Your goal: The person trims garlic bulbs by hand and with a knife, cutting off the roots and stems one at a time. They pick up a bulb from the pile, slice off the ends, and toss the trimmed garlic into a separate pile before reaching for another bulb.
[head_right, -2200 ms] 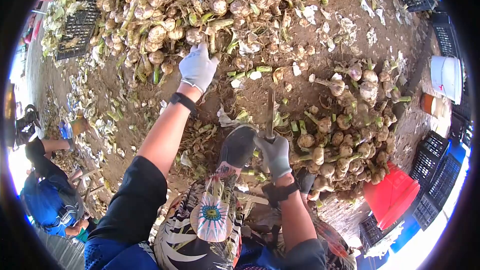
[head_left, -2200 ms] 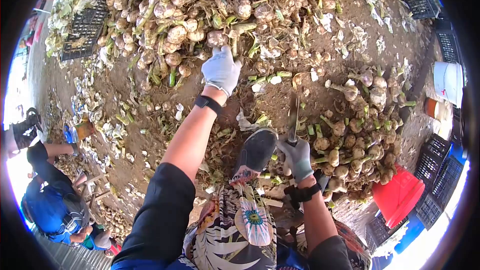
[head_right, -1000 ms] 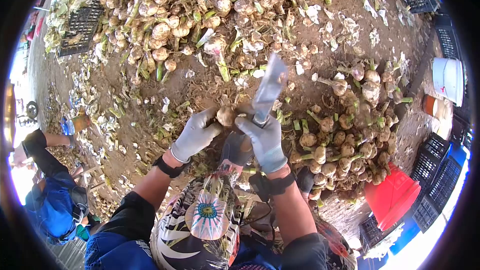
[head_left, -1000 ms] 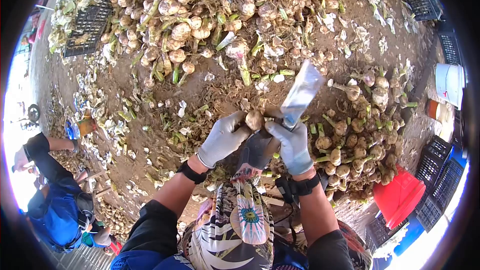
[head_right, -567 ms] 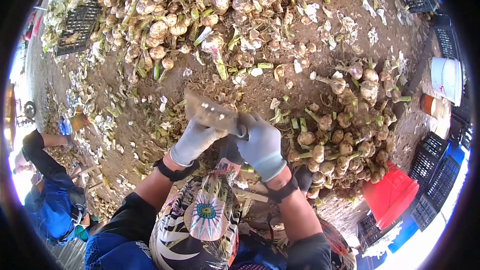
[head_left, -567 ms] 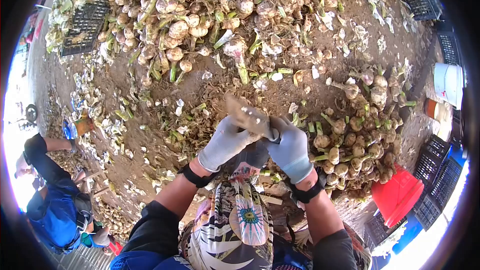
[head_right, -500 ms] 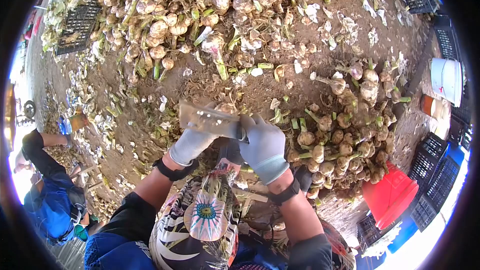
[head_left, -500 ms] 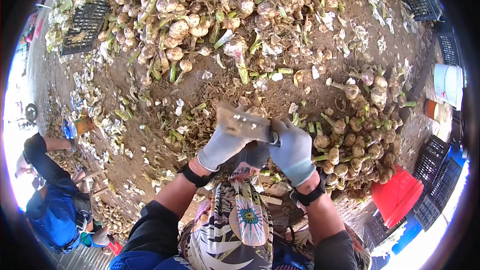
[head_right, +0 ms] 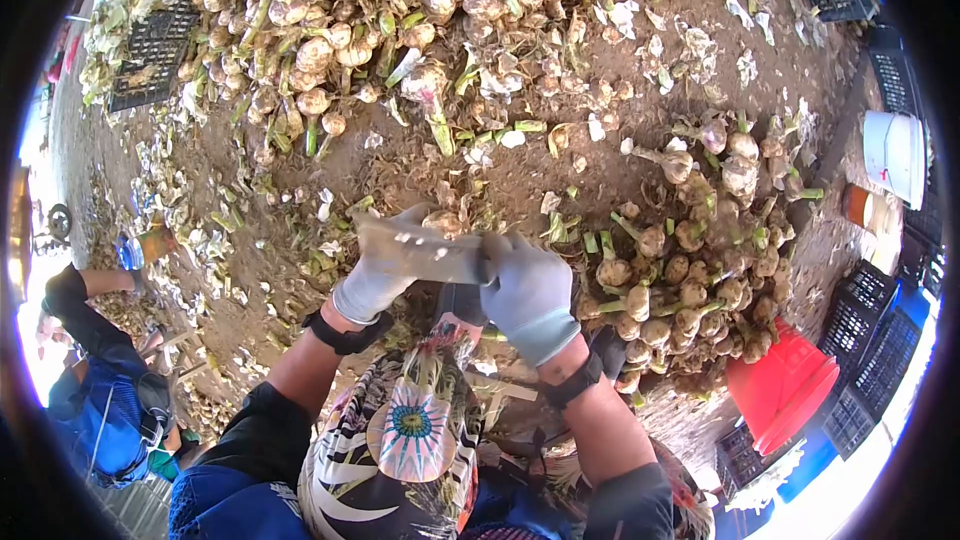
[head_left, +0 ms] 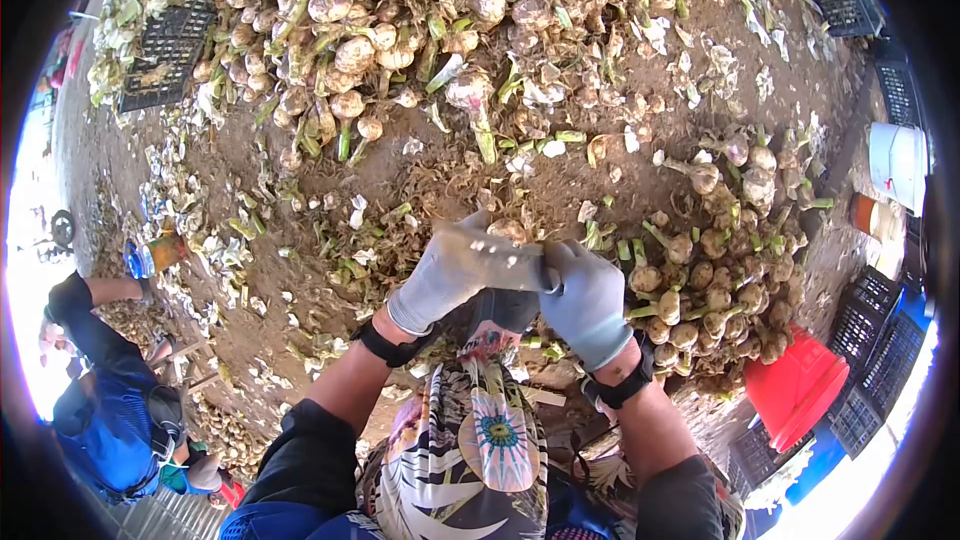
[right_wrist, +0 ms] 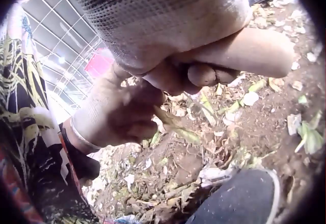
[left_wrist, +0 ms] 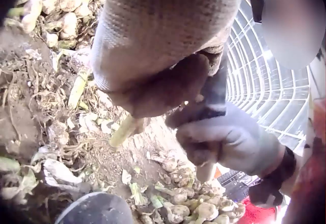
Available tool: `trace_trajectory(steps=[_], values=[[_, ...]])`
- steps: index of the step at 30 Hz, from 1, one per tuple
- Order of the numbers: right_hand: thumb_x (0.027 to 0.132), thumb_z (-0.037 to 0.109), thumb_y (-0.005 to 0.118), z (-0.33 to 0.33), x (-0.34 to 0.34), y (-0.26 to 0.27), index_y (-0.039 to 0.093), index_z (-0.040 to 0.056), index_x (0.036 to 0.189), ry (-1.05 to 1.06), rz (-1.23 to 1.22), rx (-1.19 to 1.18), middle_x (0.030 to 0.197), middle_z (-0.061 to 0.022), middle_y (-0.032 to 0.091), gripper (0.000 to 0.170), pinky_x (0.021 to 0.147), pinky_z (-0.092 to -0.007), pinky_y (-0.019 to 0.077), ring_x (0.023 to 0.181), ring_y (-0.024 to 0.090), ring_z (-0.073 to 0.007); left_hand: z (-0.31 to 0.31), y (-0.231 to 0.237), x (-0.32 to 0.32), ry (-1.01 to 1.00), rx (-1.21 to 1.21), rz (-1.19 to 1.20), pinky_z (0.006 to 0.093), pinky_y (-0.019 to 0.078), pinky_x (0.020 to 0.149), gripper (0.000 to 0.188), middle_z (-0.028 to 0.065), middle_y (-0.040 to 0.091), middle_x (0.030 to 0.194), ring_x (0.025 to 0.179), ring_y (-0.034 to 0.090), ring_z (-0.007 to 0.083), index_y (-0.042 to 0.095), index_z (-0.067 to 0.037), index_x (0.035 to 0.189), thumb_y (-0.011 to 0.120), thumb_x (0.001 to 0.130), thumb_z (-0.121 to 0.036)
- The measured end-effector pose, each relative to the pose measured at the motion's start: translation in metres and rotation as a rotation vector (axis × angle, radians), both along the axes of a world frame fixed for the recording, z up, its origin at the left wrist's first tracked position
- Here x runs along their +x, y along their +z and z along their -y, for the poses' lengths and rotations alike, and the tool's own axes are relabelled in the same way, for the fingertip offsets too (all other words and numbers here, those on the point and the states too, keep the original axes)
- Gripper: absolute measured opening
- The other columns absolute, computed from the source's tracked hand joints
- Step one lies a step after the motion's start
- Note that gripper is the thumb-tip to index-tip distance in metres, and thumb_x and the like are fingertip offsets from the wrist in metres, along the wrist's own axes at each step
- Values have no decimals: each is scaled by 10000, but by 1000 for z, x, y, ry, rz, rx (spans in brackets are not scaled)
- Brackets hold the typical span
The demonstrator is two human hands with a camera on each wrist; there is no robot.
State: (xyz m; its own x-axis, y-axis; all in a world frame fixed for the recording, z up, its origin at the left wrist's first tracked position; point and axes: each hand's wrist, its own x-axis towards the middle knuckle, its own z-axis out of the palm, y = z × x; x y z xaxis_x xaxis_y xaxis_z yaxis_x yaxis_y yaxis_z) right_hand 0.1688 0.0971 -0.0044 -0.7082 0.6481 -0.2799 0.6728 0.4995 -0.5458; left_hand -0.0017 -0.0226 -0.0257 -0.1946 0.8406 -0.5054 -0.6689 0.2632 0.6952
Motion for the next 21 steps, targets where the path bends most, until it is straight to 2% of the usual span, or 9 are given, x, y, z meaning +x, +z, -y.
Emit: trace_trajectory(steps=[2, 3, 4, 8, 12, 14, 16, 18, 21], values=[[885, 235, 611, -11, 16, -22, 679, 149, 975, -168, 231, -197, 850, -92, 707, 142, 662, -420, 542, 760, 694, -314, -9, 12, -11, -315, -83, -64, 267, 478, 909, 631, 32, 633, 1136, 1015, 584, 100, 470, 42, 1356, 792, 842, -133], [897, 256, 622, -18, 24, -32, 689, 143, 997, -166, 453, -142, 870, -96, 731, 165, 684, -400, 556, 780, 707, -308, -15, 26, -4, -246, 55, -117, 176, 327, 545, 651, 31, 584, 938, 641, 500, 21, 513, 6, 1286, 779, 864, -411], [856, 233, 663, -15, 36, -44, 695, 129, 981, -236, 376, -144, 823, -105, 721, 165, 683, -376, 553, 744, 698, -310, -18, 32, 1, -154, 37, 43, 212, 399, 592, 529, 10, 580, 959, 724, 541, 56, 530, 16, 1253, 767, 876, -269], [805, 207, 692, -7, 28, -25, 702, 83, 961, -398, -143, -543, 764, -118, 694, 199, 678, -351, 535, 709, 677, -305, -25, 13, 6, -378, 89, -654, 305, 466, 787, 410, 52, 611, 1019, 920, 584, 165, 610, -20, 1144, 768, 779, -118], [799, 218, 696, -20, 4, -6, 704, 102, 973, -186, -164, -489, 793, -165, 692, 209, 677, -387, 552, 737, 686, -341, -26, 9, -1, -674, 256, -1224, 407, 474, 886, 216, 114, 630, 1082, 994, 594, 299, 678, -78, 874, 703, 667, -23], [808, 255, 690, -25, 4, -6, 708, 124, 978, -121, -113, -477, 829, -186, 696, 215, 699, -408, 556, 770, 681, -371, -27, 10, -3, -624, 376, -1315, 450, 474, 848, 156, 86, 657, 1054, 981, 592, 349, 651, -85, 760, 677, 626, -10], [811, 288, 689, -28, 24, -40, 712, 108, 975, -108, 204, -482, 830, -177, 705, 244, 710, -420, 554, 772, 688, -370, -27, 19, -12, -683, 442, -1494, 432, 473, 810, 180, 69, 675, 1014, 937, 609, 357, 657, -101, 760, 672, 607, -7], [811, 278, 708, -11, 55, -66, 715, 31, 992, -207, 401, -479, 843, -132, 732, 307, 704, -391, 562, 735, 706, -304, -36, 23, -15, -502, 515, -1518, 413, 473, 773, 167, 68, 680, 998, 883, 627, 310, 659, -103, 751, 647, 628, 10], [836, 154, 740, 34, 64, -72, 710, -16, 1030, -527, 70, -862, 788, -24, 709, 260, 693, -296, 556, 715, 659, -128, -62, 45, 32, -451, 434, -1043, 409, 504, 847, 168, 65, 693, 1026, 911, 652, 290, 660, -82, 838, 646, 698, 9]])
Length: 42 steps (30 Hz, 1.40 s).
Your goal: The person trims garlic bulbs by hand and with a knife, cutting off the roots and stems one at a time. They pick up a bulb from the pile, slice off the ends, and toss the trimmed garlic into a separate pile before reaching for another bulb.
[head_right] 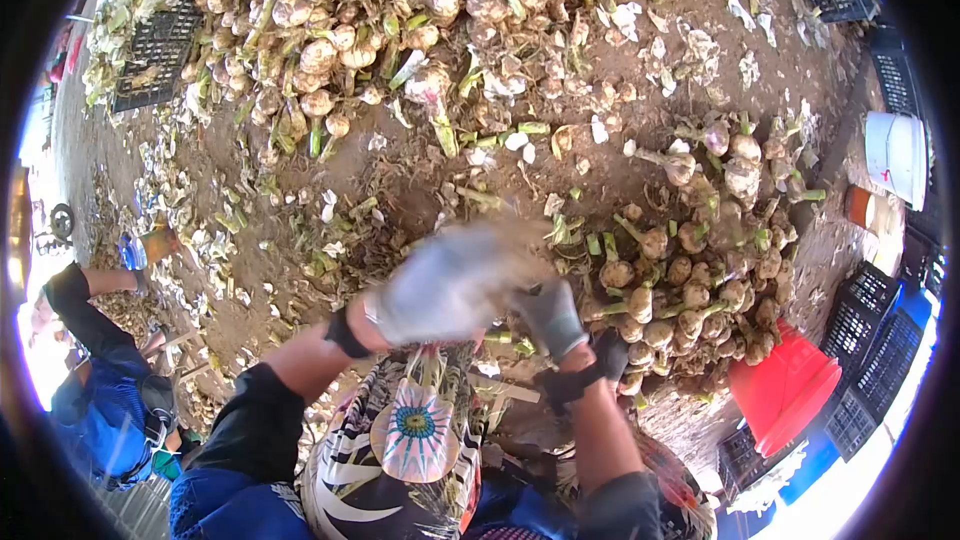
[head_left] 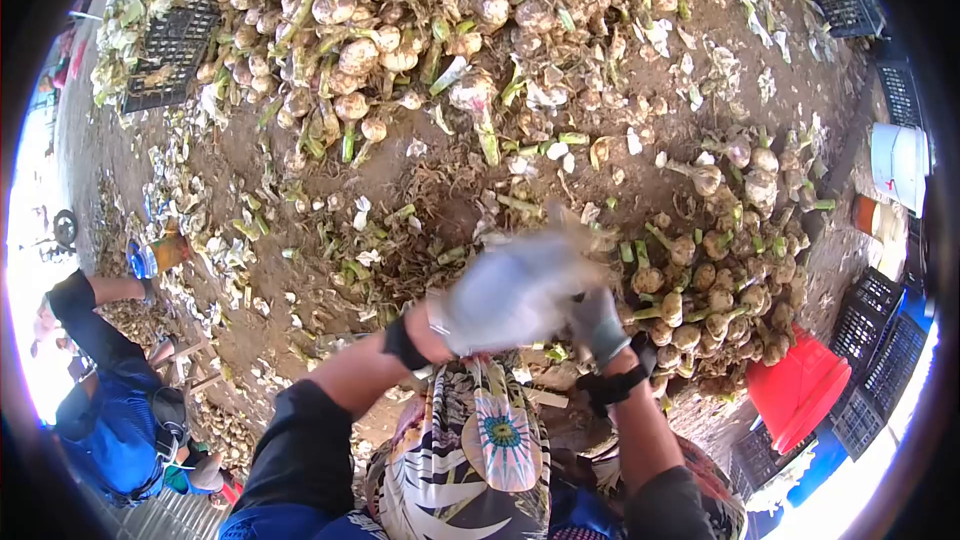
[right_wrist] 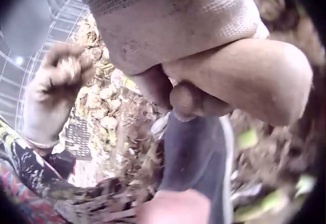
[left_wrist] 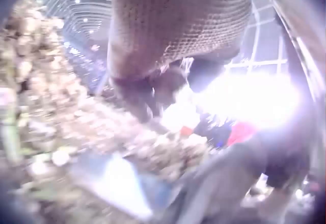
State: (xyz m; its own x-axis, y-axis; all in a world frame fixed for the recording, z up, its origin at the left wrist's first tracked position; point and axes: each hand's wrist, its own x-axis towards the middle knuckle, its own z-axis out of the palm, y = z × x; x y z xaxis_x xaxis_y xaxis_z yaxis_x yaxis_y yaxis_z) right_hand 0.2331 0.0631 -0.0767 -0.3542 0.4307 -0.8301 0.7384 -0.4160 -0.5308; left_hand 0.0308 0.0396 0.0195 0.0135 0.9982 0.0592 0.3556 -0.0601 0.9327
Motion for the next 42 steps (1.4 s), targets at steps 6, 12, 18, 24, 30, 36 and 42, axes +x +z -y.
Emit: trace_trajectory(steps=[6, 12, 18, 24, 30, 36, 42], values=[[834, 97, 760, -4, -5, 14, 738, 19, 970, -234, -193, -69, 751, -6, 683, 158, 513, -255, 461, 585, 587, -72, -41, -41, -26, 681, -388, -129, 338, 557, 763, 511, 125, 712, 977, 831, 690, 223, 582, 1, 1183, 759, 847, -341], [833, 143, 769, -38, -24, 4, 719, 5, 996, -383, -214, 78, 808, -45, 690, 219, 634, -268, 486, 678, 604, -101, -47, -141, -86, 815, -443, -611, 389, 534, 767, 546, 141, 694, 875, 786, 675, 253, 606, 4, 1101, 733, 827, -451], [870, 108, 731, -80, -54, 26, 686, -41, 1079, -750, -495, -52, 972, -57, 701, 260, 773, -274, 519, 851, 649, -130, -9, -86, -37, 425, -370, 33, 301, 531, 728, 297, 110, 686, 912, 782, 659, 179, 622, -11, 1032, 694, 745, -38], [837, 90, 773, -65, -74, 59, 682, -28, 1162, -455, -538, 127, 1019, -70, 727, 357, 776, -255, 526, 866, 655, -101, 0, -62, -26, 329, -454, 553, 275, 483, 912, 517, 65, 680, 1098, 1000, 609, 107, 539, 25, 1272, 715, 785, 13], [791, 163, 731, -65, -61, 85, 703, 133, 1029, 334, -171, 803, 920, -89, 700, 242, 672, -332, 548, 747, 703, -261, 49, -92, -32, 299, -354, 674, 316, 520, 918, 705, 126, 670, 1178, 1044, 653, 181, 417, -14, 1442, 734, 813, -52], [730, 139, 661, -52, -64, 95, 667, 143, 948, 609, -108, 996, 777, -58, 624, 218, 625, -403, 505, 696, 651, -281, 56, -84, -40, 330, -182, 335, 361, 435, 1067, 877, 142, 536, 1404, 1239, 548, 199, 303, 26, 1515, 798, 807, -120], [727, 132, 642, -46, -69, 114, 648, 132, 917, 464, -142, 985, 779, -70, 625, 190, 627, -410, 497, 701, 647, -299, 60, -75, -47, 311, -278, 688, 373, 370, 1136, 867, 178, 432, 1488, 1358, 444, 236, 299, 4, 1517, 799, 826, -153]])
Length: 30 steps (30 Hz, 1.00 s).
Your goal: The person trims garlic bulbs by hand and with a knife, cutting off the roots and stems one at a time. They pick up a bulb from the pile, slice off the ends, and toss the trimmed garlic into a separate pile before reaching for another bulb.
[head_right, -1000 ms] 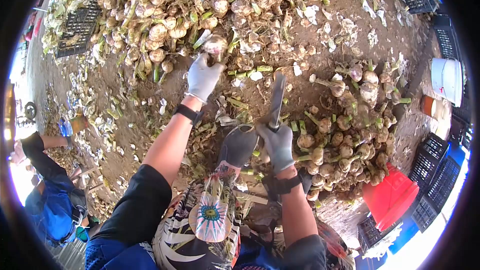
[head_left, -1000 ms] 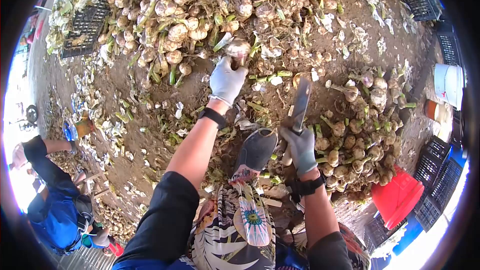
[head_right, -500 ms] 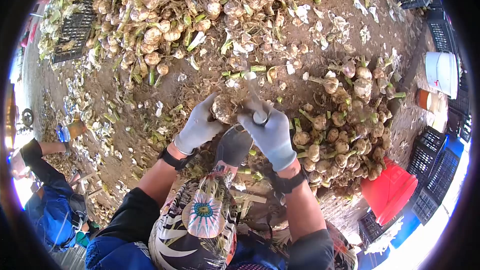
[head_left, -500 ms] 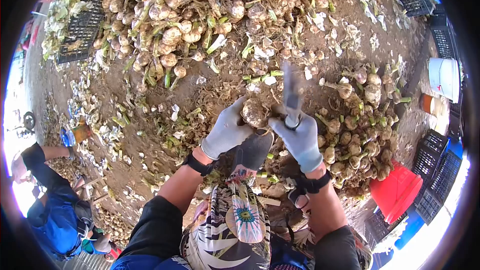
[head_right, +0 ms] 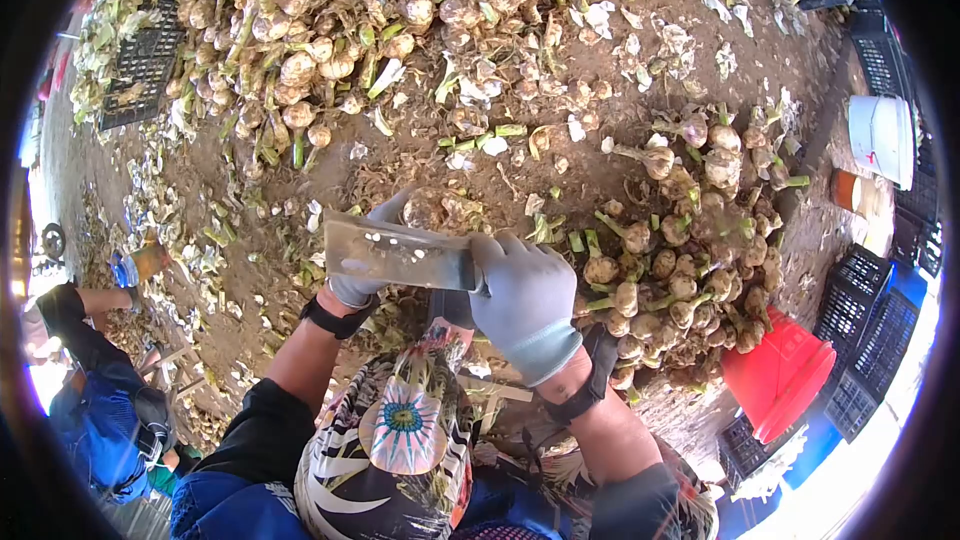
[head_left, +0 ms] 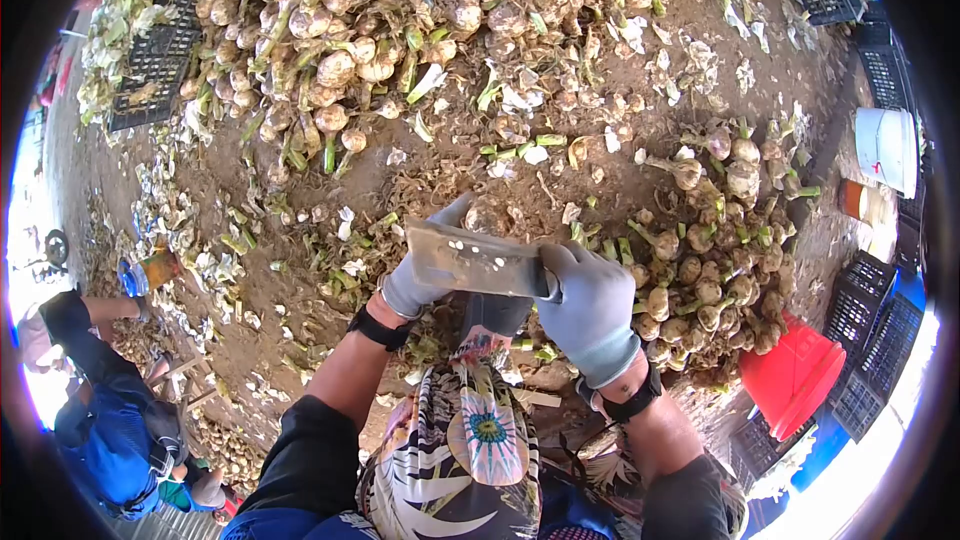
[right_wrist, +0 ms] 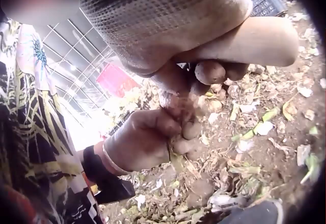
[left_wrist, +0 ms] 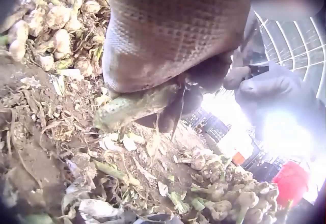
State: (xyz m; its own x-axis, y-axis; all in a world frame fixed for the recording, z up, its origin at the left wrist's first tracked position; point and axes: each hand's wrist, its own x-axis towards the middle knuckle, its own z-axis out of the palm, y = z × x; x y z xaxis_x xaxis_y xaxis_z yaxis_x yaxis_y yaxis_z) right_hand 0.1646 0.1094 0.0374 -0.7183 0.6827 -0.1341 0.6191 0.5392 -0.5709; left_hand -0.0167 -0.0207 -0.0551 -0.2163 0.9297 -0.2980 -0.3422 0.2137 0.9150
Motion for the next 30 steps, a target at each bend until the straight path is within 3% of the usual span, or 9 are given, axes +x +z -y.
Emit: trace_trajectory(steps=[7, 10, 15, 18, 21, 23, 24, 27, 30], values=[[775, 138, 629, 1, 6, -31, 655, 142, 914, 34, 90, -26, 826, -89, 669, 142, 639, -420, 521, 711, 663, -324, 2, 0, 2, -192, 35, -201, 354, 487, 995, 721, 138, 601, 1297, 1148, 606, 216, 421, -34, 1444, 789, 836, -150], [889, 205, 627, -29, 30, -72, 717, 197, 1017, -144, 593, -257, 841, -115, 728, 157, 690, -382, 565, 780, 709, -300, -30, 64, 4, -350, 147, -85, 325, 499, 933, 564, 83, 667, 1120, 1041, 640, 180, 563, -26, 1294, 817, 810, -166], [846, 140, 731, -21, 41, -71, 725, 103, 1086, -489, 12, -641, 850, -75, 741, 243, 705, -327, 549, 741, 693, -206, -39, 46, 11, -222, -144, 211, 372, 513, 947, 481, 116, 647, 1244, 1118, 641, 202, 619, 3, 1217, 790, 769, -34], [858, 94, 728, -18, 15, -60, 711, 17, 1107, -608, -435, -1014, 922, -58, 736, 261, 730, -304, 540, 789, 673, -150, -47, 44, 19, -266, 137, -1069, 514, 407, 1042, 396, 179, 561, 1287, 1197, 533, 440, 662, -57, 1084, 675, 701, 40], [875, 27, 693, -13, 4, -65, 695, -38, 1101, -580, -650, -1214, 1022, -72, 727, 235, 758, -300, 541, 839, 672, -159, -44, 32, 24, 115, -102, -1347, 501, 410, 999, 429, 227, 528, 1268, 1148, 534, 385, 590, -54, 1208, 670, 788, -89], [878, 16, 683, 0, -1, -61, 701, -21, 1090, -507, -637, -1158, 985, -64, 732, 216, 758, -308, 549, 837, 678, -167, -40, 24, 24, 362, -441, -694, 394, 474, 902, 417, 183, 578, 1176, 1027, 590, 270, 532, -3, 1263, 653, 887, -138], [861, 83, 708, 3, -1, -61, 711, 8, 1078, -479, -501, -1172, 934, -88, 742, 229, 756, -330, 562, 810, 704, -201, -36, 25, 27, 414, -253, 137, 274, 493, 794, 374, 85, 618, 1041, 874, 595, 149, 548, 49, 1234, 638, 948, -173], [821, 154, 737, 5, -5, -59, 718, 44, 1064, -285, -153, -606, 857, -110, 730, 268, 706, -341, 561, 754, 712, -242, -25, 16, 20, 142, -430, 351, 226, 485, 722, 310, 6, 620, 903, 764, 581, 86, 575, 39, 1213, 618, 946, -113], [780, 202, 753, 1, 0, -61, 710, 54, 962, -335, -190, -568, 826, -153, 700, 238, 669, -364, 545, 749, 707, -299, -15, 2, 20, 262, -298, 399, 242, 423, 574, 134, -1, 562, 750, 621, 506, 81, 604, 2, 1049, 575, 923, -33]])
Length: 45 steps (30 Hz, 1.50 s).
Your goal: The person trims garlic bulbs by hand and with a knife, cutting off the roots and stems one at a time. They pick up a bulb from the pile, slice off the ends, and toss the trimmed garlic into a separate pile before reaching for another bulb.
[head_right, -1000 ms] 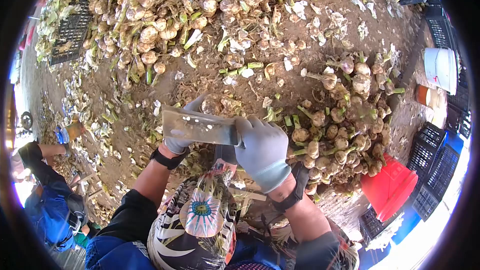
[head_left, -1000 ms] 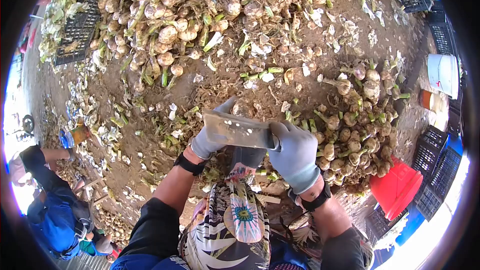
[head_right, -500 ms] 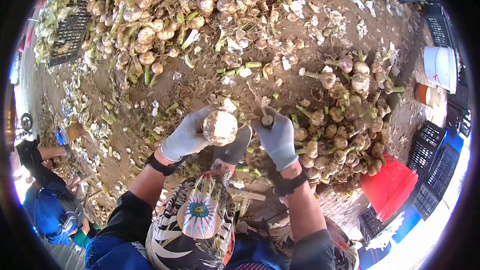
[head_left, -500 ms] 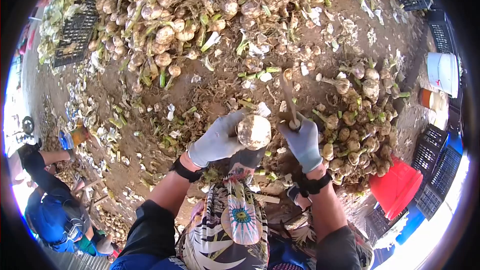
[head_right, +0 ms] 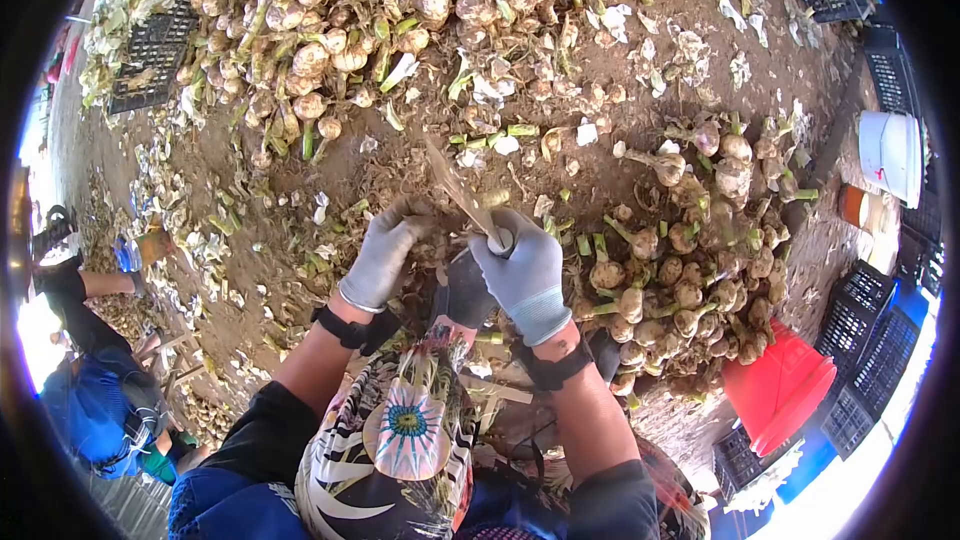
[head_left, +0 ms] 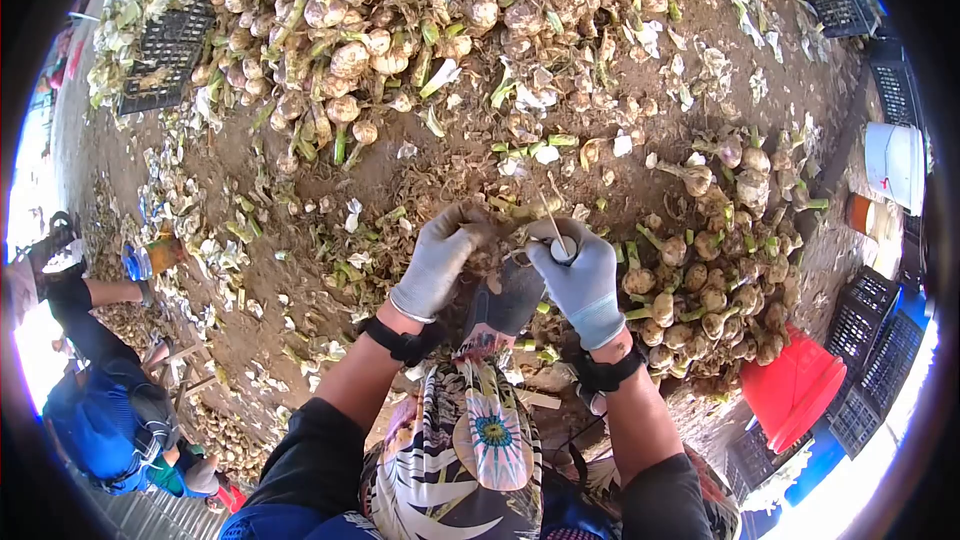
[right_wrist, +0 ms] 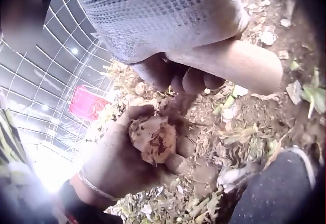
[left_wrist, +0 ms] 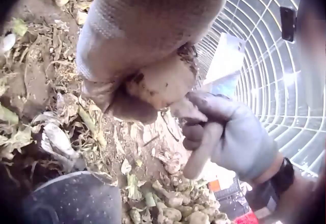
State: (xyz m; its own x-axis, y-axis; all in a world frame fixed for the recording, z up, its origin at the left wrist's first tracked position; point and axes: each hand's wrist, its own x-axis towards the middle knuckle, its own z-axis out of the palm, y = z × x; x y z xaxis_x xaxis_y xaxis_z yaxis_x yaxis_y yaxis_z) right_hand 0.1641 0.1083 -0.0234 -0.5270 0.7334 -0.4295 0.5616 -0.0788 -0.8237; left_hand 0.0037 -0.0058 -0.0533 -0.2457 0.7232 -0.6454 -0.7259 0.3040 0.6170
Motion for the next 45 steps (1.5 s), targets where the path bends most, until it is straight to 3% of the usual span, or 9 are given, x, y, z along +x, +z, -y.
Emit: trace_trajectory(steps=[19, 25, 29, 31, 34, 35, 36, 41, 45], values=[[804, 41, 695, 36, 47, -45, 715, -7, 852, -62, 104, -161, 724, -27, 680, 71, 627, -269, 499, 674, 614, -83, -21, 15, -10, -327, 142, -425, 230, 437, 577, 152, 8, 606, 767, 656, 545, 62, 623, 23, 920, 564, 799, 92], [812, 131, 713, 63, 65, -49, 692, 3, 808, 49, 328, -438, 679, -58, 673, 130, 610, -303, 505, 640, 623, -112, -22, 56, -11, -138, 268, 110, 240, 447, 533, 157, 49, 639, 784, 617, 565, 90, 612, 19, 972, 571, 824, 49], [776, 136, 783, 81, 76, -62, 694, -7, 917, -108, 130, -541, 714, -28, 681, 220, 644, -305, 521, 695, 638, -100, -59, 66, -12, -195, 290, -18, 308, 532, 636, 254, 142, 651, 1028, 763, 622, 170, 610, 40, 1086, 647, 843, -22], [781, 161, 800, 76, 67, -54, 701, 21, 954, -273, -143, -684, 723, -14, 684, 244, 660, -319, 530, 704, 645, -118, -86, 67, 29, -485, 582, -654, 322, 548, 787, 365, 80, 644, 1055, 912, 649, 180, 591, -3, 1179, 654, 823, -54], [807, 165, 793, 100, 107, -130, 692, 20, 900, 43, -189, -94, 690, -17, 661, 200, 560, -308, 506, 621, 630, -133, -101, 78, 65, -318, 853, -799, 393, 511, 928, 549, 106, 644, 1096, 948, 660, 213, 528, -69, 1341, 707, 848, -230], [815, 162, 789, 96, 109, -132, 688, 9, 887, 193, -131, 33, 678, -26, 653, 197, 520, -302, 493, 575, 615, -134, -95, 88, 38, -453, 576, -675, 401, 519, 910, 537, 105, 647, 1100, 882, 666, 198, 533, -69, 1339, 702, 866, -260], [819, 164, 784, 46, 53, -32, 689, -8, 883, -245, 84, -699, 653, -38, 633, 207, 452, -286, 444, 494, 564, -120, -90, 90, 11, -426, 274, -735, 367, 549, 843, 496, 109, 650, 1105, 812, 665, 182, 544, -73, 1319, 692, 886, -263], [853, 102, 727, 35, 72, -43, 704, -11, 898, -368, 61, -496, 641, -18, 612, 123, 451, -256, 376, 487, 518, -93, -34, -23, -111, 0, -776, -1290, 475, 513, 905, 561, 287, 487, 1317, 1079, 603, 433, 492, 18, 1271, 658, 898, -367], [866, 106, 712, 36, 60, -43, 713, -7, 930, -362, 38, -563, 653, -6, 610, 130, 462, -249, 394, 506, 526, -89, -8, -75, -130, -19, -780, -1269, 466, 516, 869, 373, 208, 600, 1171, 1021, 635, 407, 592, -70, 1149, 695, 848, -265]])
